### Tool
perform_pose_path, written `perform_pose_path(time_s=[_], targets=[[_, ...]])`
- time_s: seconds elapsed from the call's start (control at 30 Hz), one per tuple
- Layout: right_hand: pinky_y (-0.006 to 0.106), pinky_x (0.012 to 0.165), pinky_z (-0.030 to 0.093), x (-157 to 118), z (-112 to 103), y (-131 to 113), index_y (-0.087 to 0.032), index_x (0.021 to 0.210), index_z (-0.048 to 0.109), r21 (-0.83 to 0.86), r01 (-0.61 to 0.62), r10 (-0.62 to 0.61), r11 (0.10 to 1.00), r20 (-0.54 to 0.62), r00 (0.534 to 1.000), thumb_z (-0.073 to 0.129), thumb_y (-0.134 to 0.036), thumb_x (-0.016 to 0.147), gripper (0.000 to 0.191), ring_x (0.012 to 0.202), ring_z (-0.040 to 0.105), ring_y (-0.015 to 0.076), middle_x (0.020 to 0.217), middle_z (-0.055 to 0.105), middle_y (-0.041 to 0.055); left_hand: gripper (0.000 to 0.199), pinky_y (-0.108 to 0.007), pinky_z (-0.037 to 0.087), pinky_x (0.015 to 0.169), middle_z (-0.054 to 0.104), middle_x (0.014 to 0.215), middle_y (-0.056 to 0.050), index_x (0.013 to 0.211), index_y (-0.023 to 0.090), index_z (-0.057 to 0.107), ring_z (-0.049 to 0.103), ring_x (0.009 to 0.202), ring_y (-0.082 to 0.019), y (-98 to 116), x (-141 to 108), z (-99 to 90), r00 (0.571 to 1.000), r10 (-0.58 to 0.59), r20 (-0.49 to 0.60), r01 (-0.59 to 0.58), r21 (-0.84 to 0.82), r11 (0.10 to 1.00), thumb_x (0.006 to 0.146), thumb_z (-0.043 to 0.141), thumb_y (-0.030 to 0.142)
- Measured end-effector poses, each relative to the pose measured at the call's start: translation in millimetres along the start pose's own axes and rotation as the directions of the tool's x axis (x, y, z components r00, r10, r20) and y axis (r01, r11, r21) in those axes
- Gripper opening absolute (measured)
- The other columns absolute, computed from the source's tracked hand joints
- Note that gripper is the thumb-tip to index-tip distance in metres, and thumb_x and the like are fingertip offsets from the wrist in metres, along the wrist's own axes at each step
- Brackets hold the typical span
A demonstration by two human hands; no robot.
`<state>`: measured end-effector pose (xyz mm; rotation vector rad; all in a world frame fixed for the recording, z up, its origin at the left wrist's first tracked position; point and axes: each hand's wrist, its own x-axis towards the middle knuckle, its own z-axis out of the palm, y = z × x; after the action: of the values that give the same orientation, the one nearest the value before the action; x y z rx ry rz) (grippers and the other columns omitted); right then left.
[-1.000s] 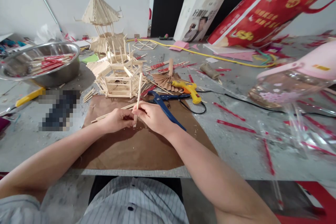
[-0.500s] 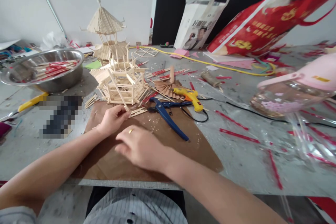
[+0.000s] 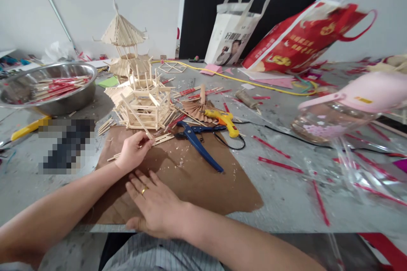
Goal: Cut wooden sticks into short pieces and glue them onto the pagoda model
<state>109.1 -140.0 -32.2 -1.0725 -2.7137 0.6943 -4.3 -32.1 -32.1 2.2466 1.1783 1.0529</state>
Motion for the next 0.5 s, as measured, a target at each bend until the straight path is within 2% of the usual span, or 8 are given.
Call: perform_pose_path(time_s=[0.17, 0.3, 0.43, 0.5], targets=[[0.049, 0.104, 0.009, -2, -7, 20, -0.007, 0.135, 0.021, -0.124, -0.204, 0.195, 0.971, -0.081, 0.977, 0.025, -0.052, 0.083, 0.069, 0.130, 0.008, 0.0262, 0.141, 0.018, 0.0135, 0.015, -0.018, 0.037, 0.059, 0.053, 0.064, 0.001, 0.072, 0.015, 0.053, 0.046, 0.060, -0.008, -1, -1, 0.9, 1.000, 0.016, -0.002, -0.016, -0.007, 1.000, 0.078, 0.046, 0.027], [0.053, 0.102, 0.013, -18, -13, 42, -0.009, 0.134, 0.025, -0.213, -0.302, 0.284, 0.929, -0.113, 0.952, 0.027, -0.050, 0.084, 0.065, 0.130, 0.011, 0.0264, 0.140, 0.019, 0.0124, 0.016, -0.019, 0.036, 0.058, 0.052, 0.064, 0.001, 0.071, 0.015, 0.053, 0.046, 0.059, -0.008, -1, 0, 0.4, 1.000, 0.005, 0.012, -0.005, -0.010, 1.000, 0.078, 0.045, 0.028], [0.068, 0.092, 0.003, -49, -15, 69, -0.016, 0.134, 0.023, -0.305, -0.448, 0.395, 0.840, -0.220, 0.892, 0.024, -0.051, 0.084, 0.061, 0.129, 0.015, 0.0302, 0.139, 0.024, 0.0116, 0.015, -0.019, 0.036, 0.058, 0.053, 0.064, 0.001, 0.071, 0.015, 0.053, 0.045, 0.059, -0.008, -2, -1, 1.0, 0.999, 0.001, 0.040, -0.001, 0.000, 1.000, 0.078, 0.046, 0.027], [0.069, 0.090, -0.004, -67, -14, 82, -0.020, 0.135, 0.021, -0.368, -0.476, 0.398, 0.799, -0.271, 0.877, 0.024, -0.052, 0.084, 0.060, 0.127, 0.020, 0.0293, 0.137, 0.029, 0.0110, 0.014, -0.019, 0.037, 0.059, 0.054, 0.065, 0.000, 0.071, 0.015, 0.053, 0.046, 0.059, -0.008, -2, -2, 1.8, 0.999, 0.008, 0.050, -0.008, -0.004, 1.000, 0.077, 0.046, 0.026]])
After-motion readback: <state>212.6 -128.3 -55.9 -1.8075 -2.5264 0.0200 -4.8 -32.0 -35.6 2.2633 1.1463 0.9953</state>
